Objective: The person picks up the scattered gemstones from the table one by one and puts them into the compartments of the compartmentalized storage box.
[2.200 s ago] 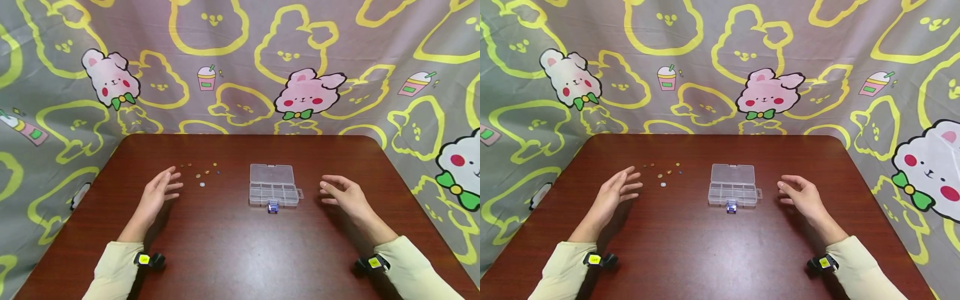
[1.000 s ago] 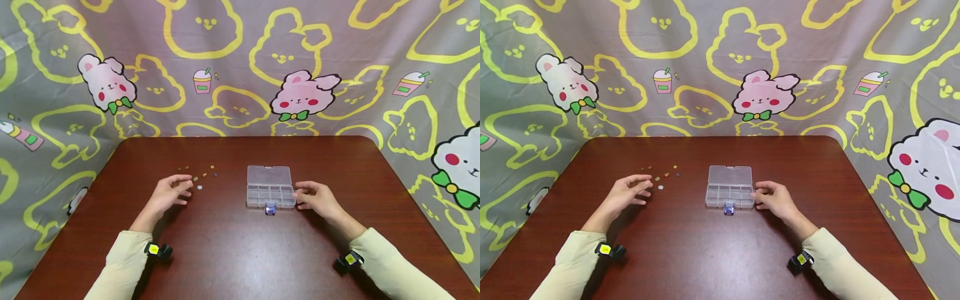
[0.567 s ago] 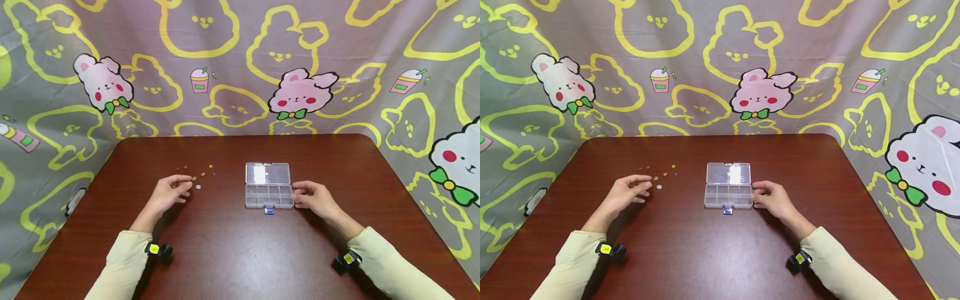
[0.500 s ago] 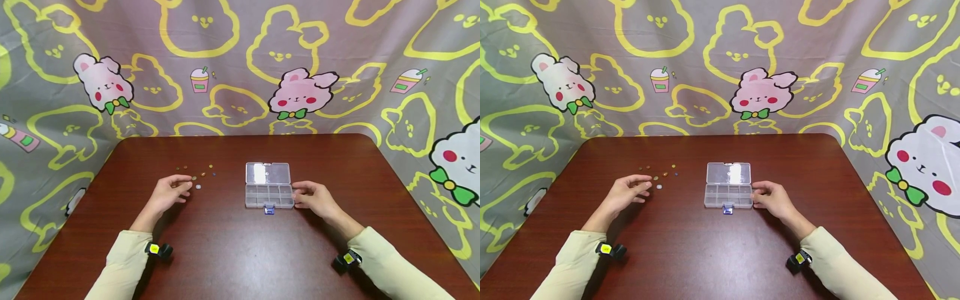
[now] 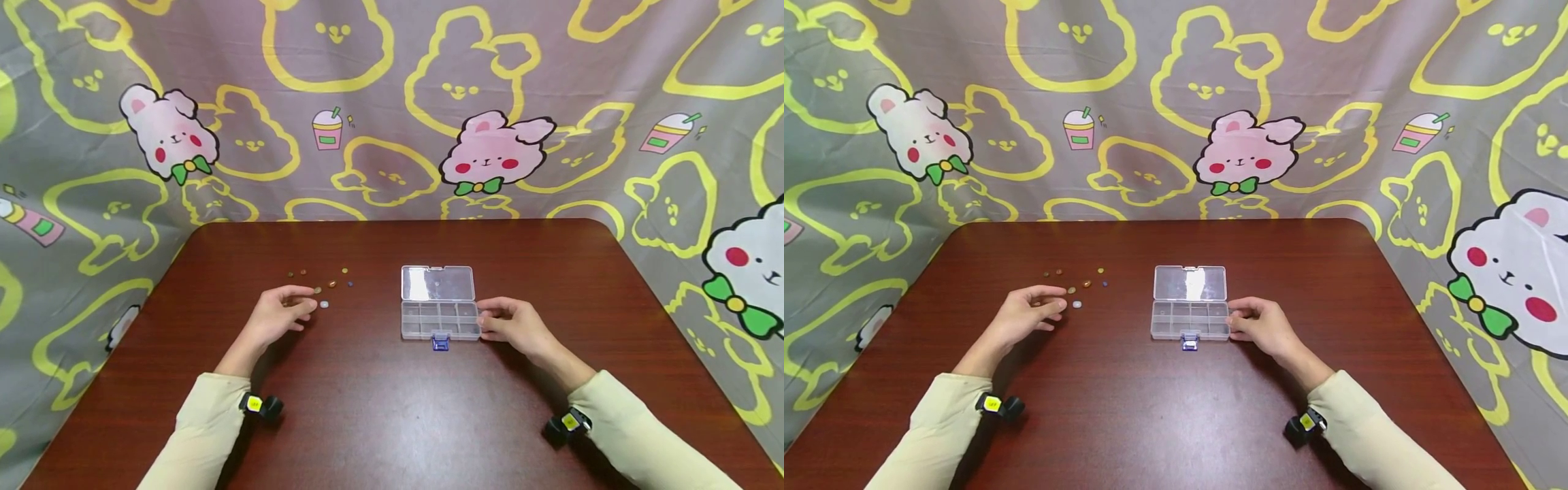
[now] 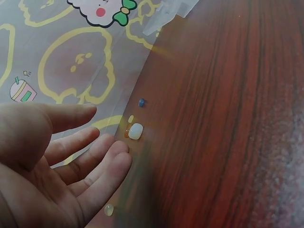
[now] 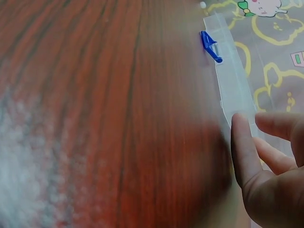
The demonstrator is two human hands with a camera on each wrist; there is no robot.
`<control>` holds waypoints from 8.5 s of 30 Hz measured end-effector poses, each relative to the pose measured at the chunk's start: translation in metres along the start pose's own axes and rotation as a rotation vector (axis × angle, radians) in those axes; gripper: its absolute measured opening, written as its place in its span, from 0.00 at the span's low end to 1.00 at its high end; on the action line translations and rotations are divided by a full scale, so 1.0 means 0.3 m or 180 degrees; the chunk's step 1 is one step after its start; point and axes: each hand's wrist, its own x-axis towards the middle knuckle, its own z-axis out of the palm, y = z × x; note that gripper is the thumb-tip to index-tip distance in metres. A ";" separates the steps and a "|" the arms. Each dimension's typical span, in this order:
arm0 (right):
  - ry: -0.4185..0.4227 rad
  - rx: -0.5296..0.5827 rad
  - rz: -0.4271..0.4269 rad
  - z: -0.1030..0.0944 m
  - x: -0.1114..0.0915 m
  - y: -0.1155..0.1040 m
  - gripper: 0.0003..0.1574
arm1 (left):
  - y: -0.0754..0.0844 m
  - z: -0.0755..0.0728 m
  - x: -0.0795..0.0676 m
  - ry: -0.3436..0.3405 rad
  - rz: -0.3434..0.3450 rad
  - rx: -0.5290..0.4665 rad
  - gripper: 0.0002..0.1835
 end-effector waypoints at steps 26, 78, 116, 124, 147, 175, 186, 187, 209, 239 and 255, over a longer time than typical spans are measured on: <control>0.0018 -0.0075 0.0065 0.002 -0.005 -0.018 0.23 | 0.006 0.040 0.071 -0.0089 -0.0061 0.0435 0.19; 0.0069 0.0028 0.0079 0.007 -0.006 -0.008 0.24 | 0.064 0.213 0.069 -0.0098 0.0639 0.0751 0.08; 0.0026 -0.0002 0.0069 0.013 -0.003 -0.001 0.23 | 0.182 0.480 0.107 -0.0247 0.1099 0.0974 0.04; -0.0045 0.0114 0.0061 0.009 0.000 0.003 0.26 | 0.187 0.493 0.110 -0.0198 0.1157 0.1304 0.03; -0.0278 -0.0479 -0.0321 0.004 0.002 0.007 0.34 | 0.188 0.506 0.105 -0.0146 0.1211 0.1540 0.03; -0.0949 -0.0837 -0.0400 -0.042 0.054 -0.011 0.44 | 0.188 0.503 0.103 -0.0126 0.1258 0.1383 0.04; -0.0964 -0.0910 -0.0508 -0.040 0.069 -0.018 0.41 | 0.179 0.505 0.094 -0.0136 0.1288 0.1375 0.03; -0.0964 -0.0929 -0.0519 -0.040 0.071 -0.018 0.41 | 0.177 0.502 0.092 -0.0135 0.1306 0.1360 0.04; -0.0827 -0.0944 -0.0563 -0.072 0.037 -0.013 0.41 | 0.125 0.347 0.044 0.0011 0.1080 0.0753 0.09; -0.0931 -0.0994 -0.0396 -0.049 0.066 -0.031 0.43 | 0.003 0.057 0.095 0.0621 0.0123 0.1765 0.14; -0.0920 -0.0923 -0.0374 -0.048 0.067 -0.031 0.42 | -0.004 0.043 0.122 0.0623 0.0067 0.1807 0.07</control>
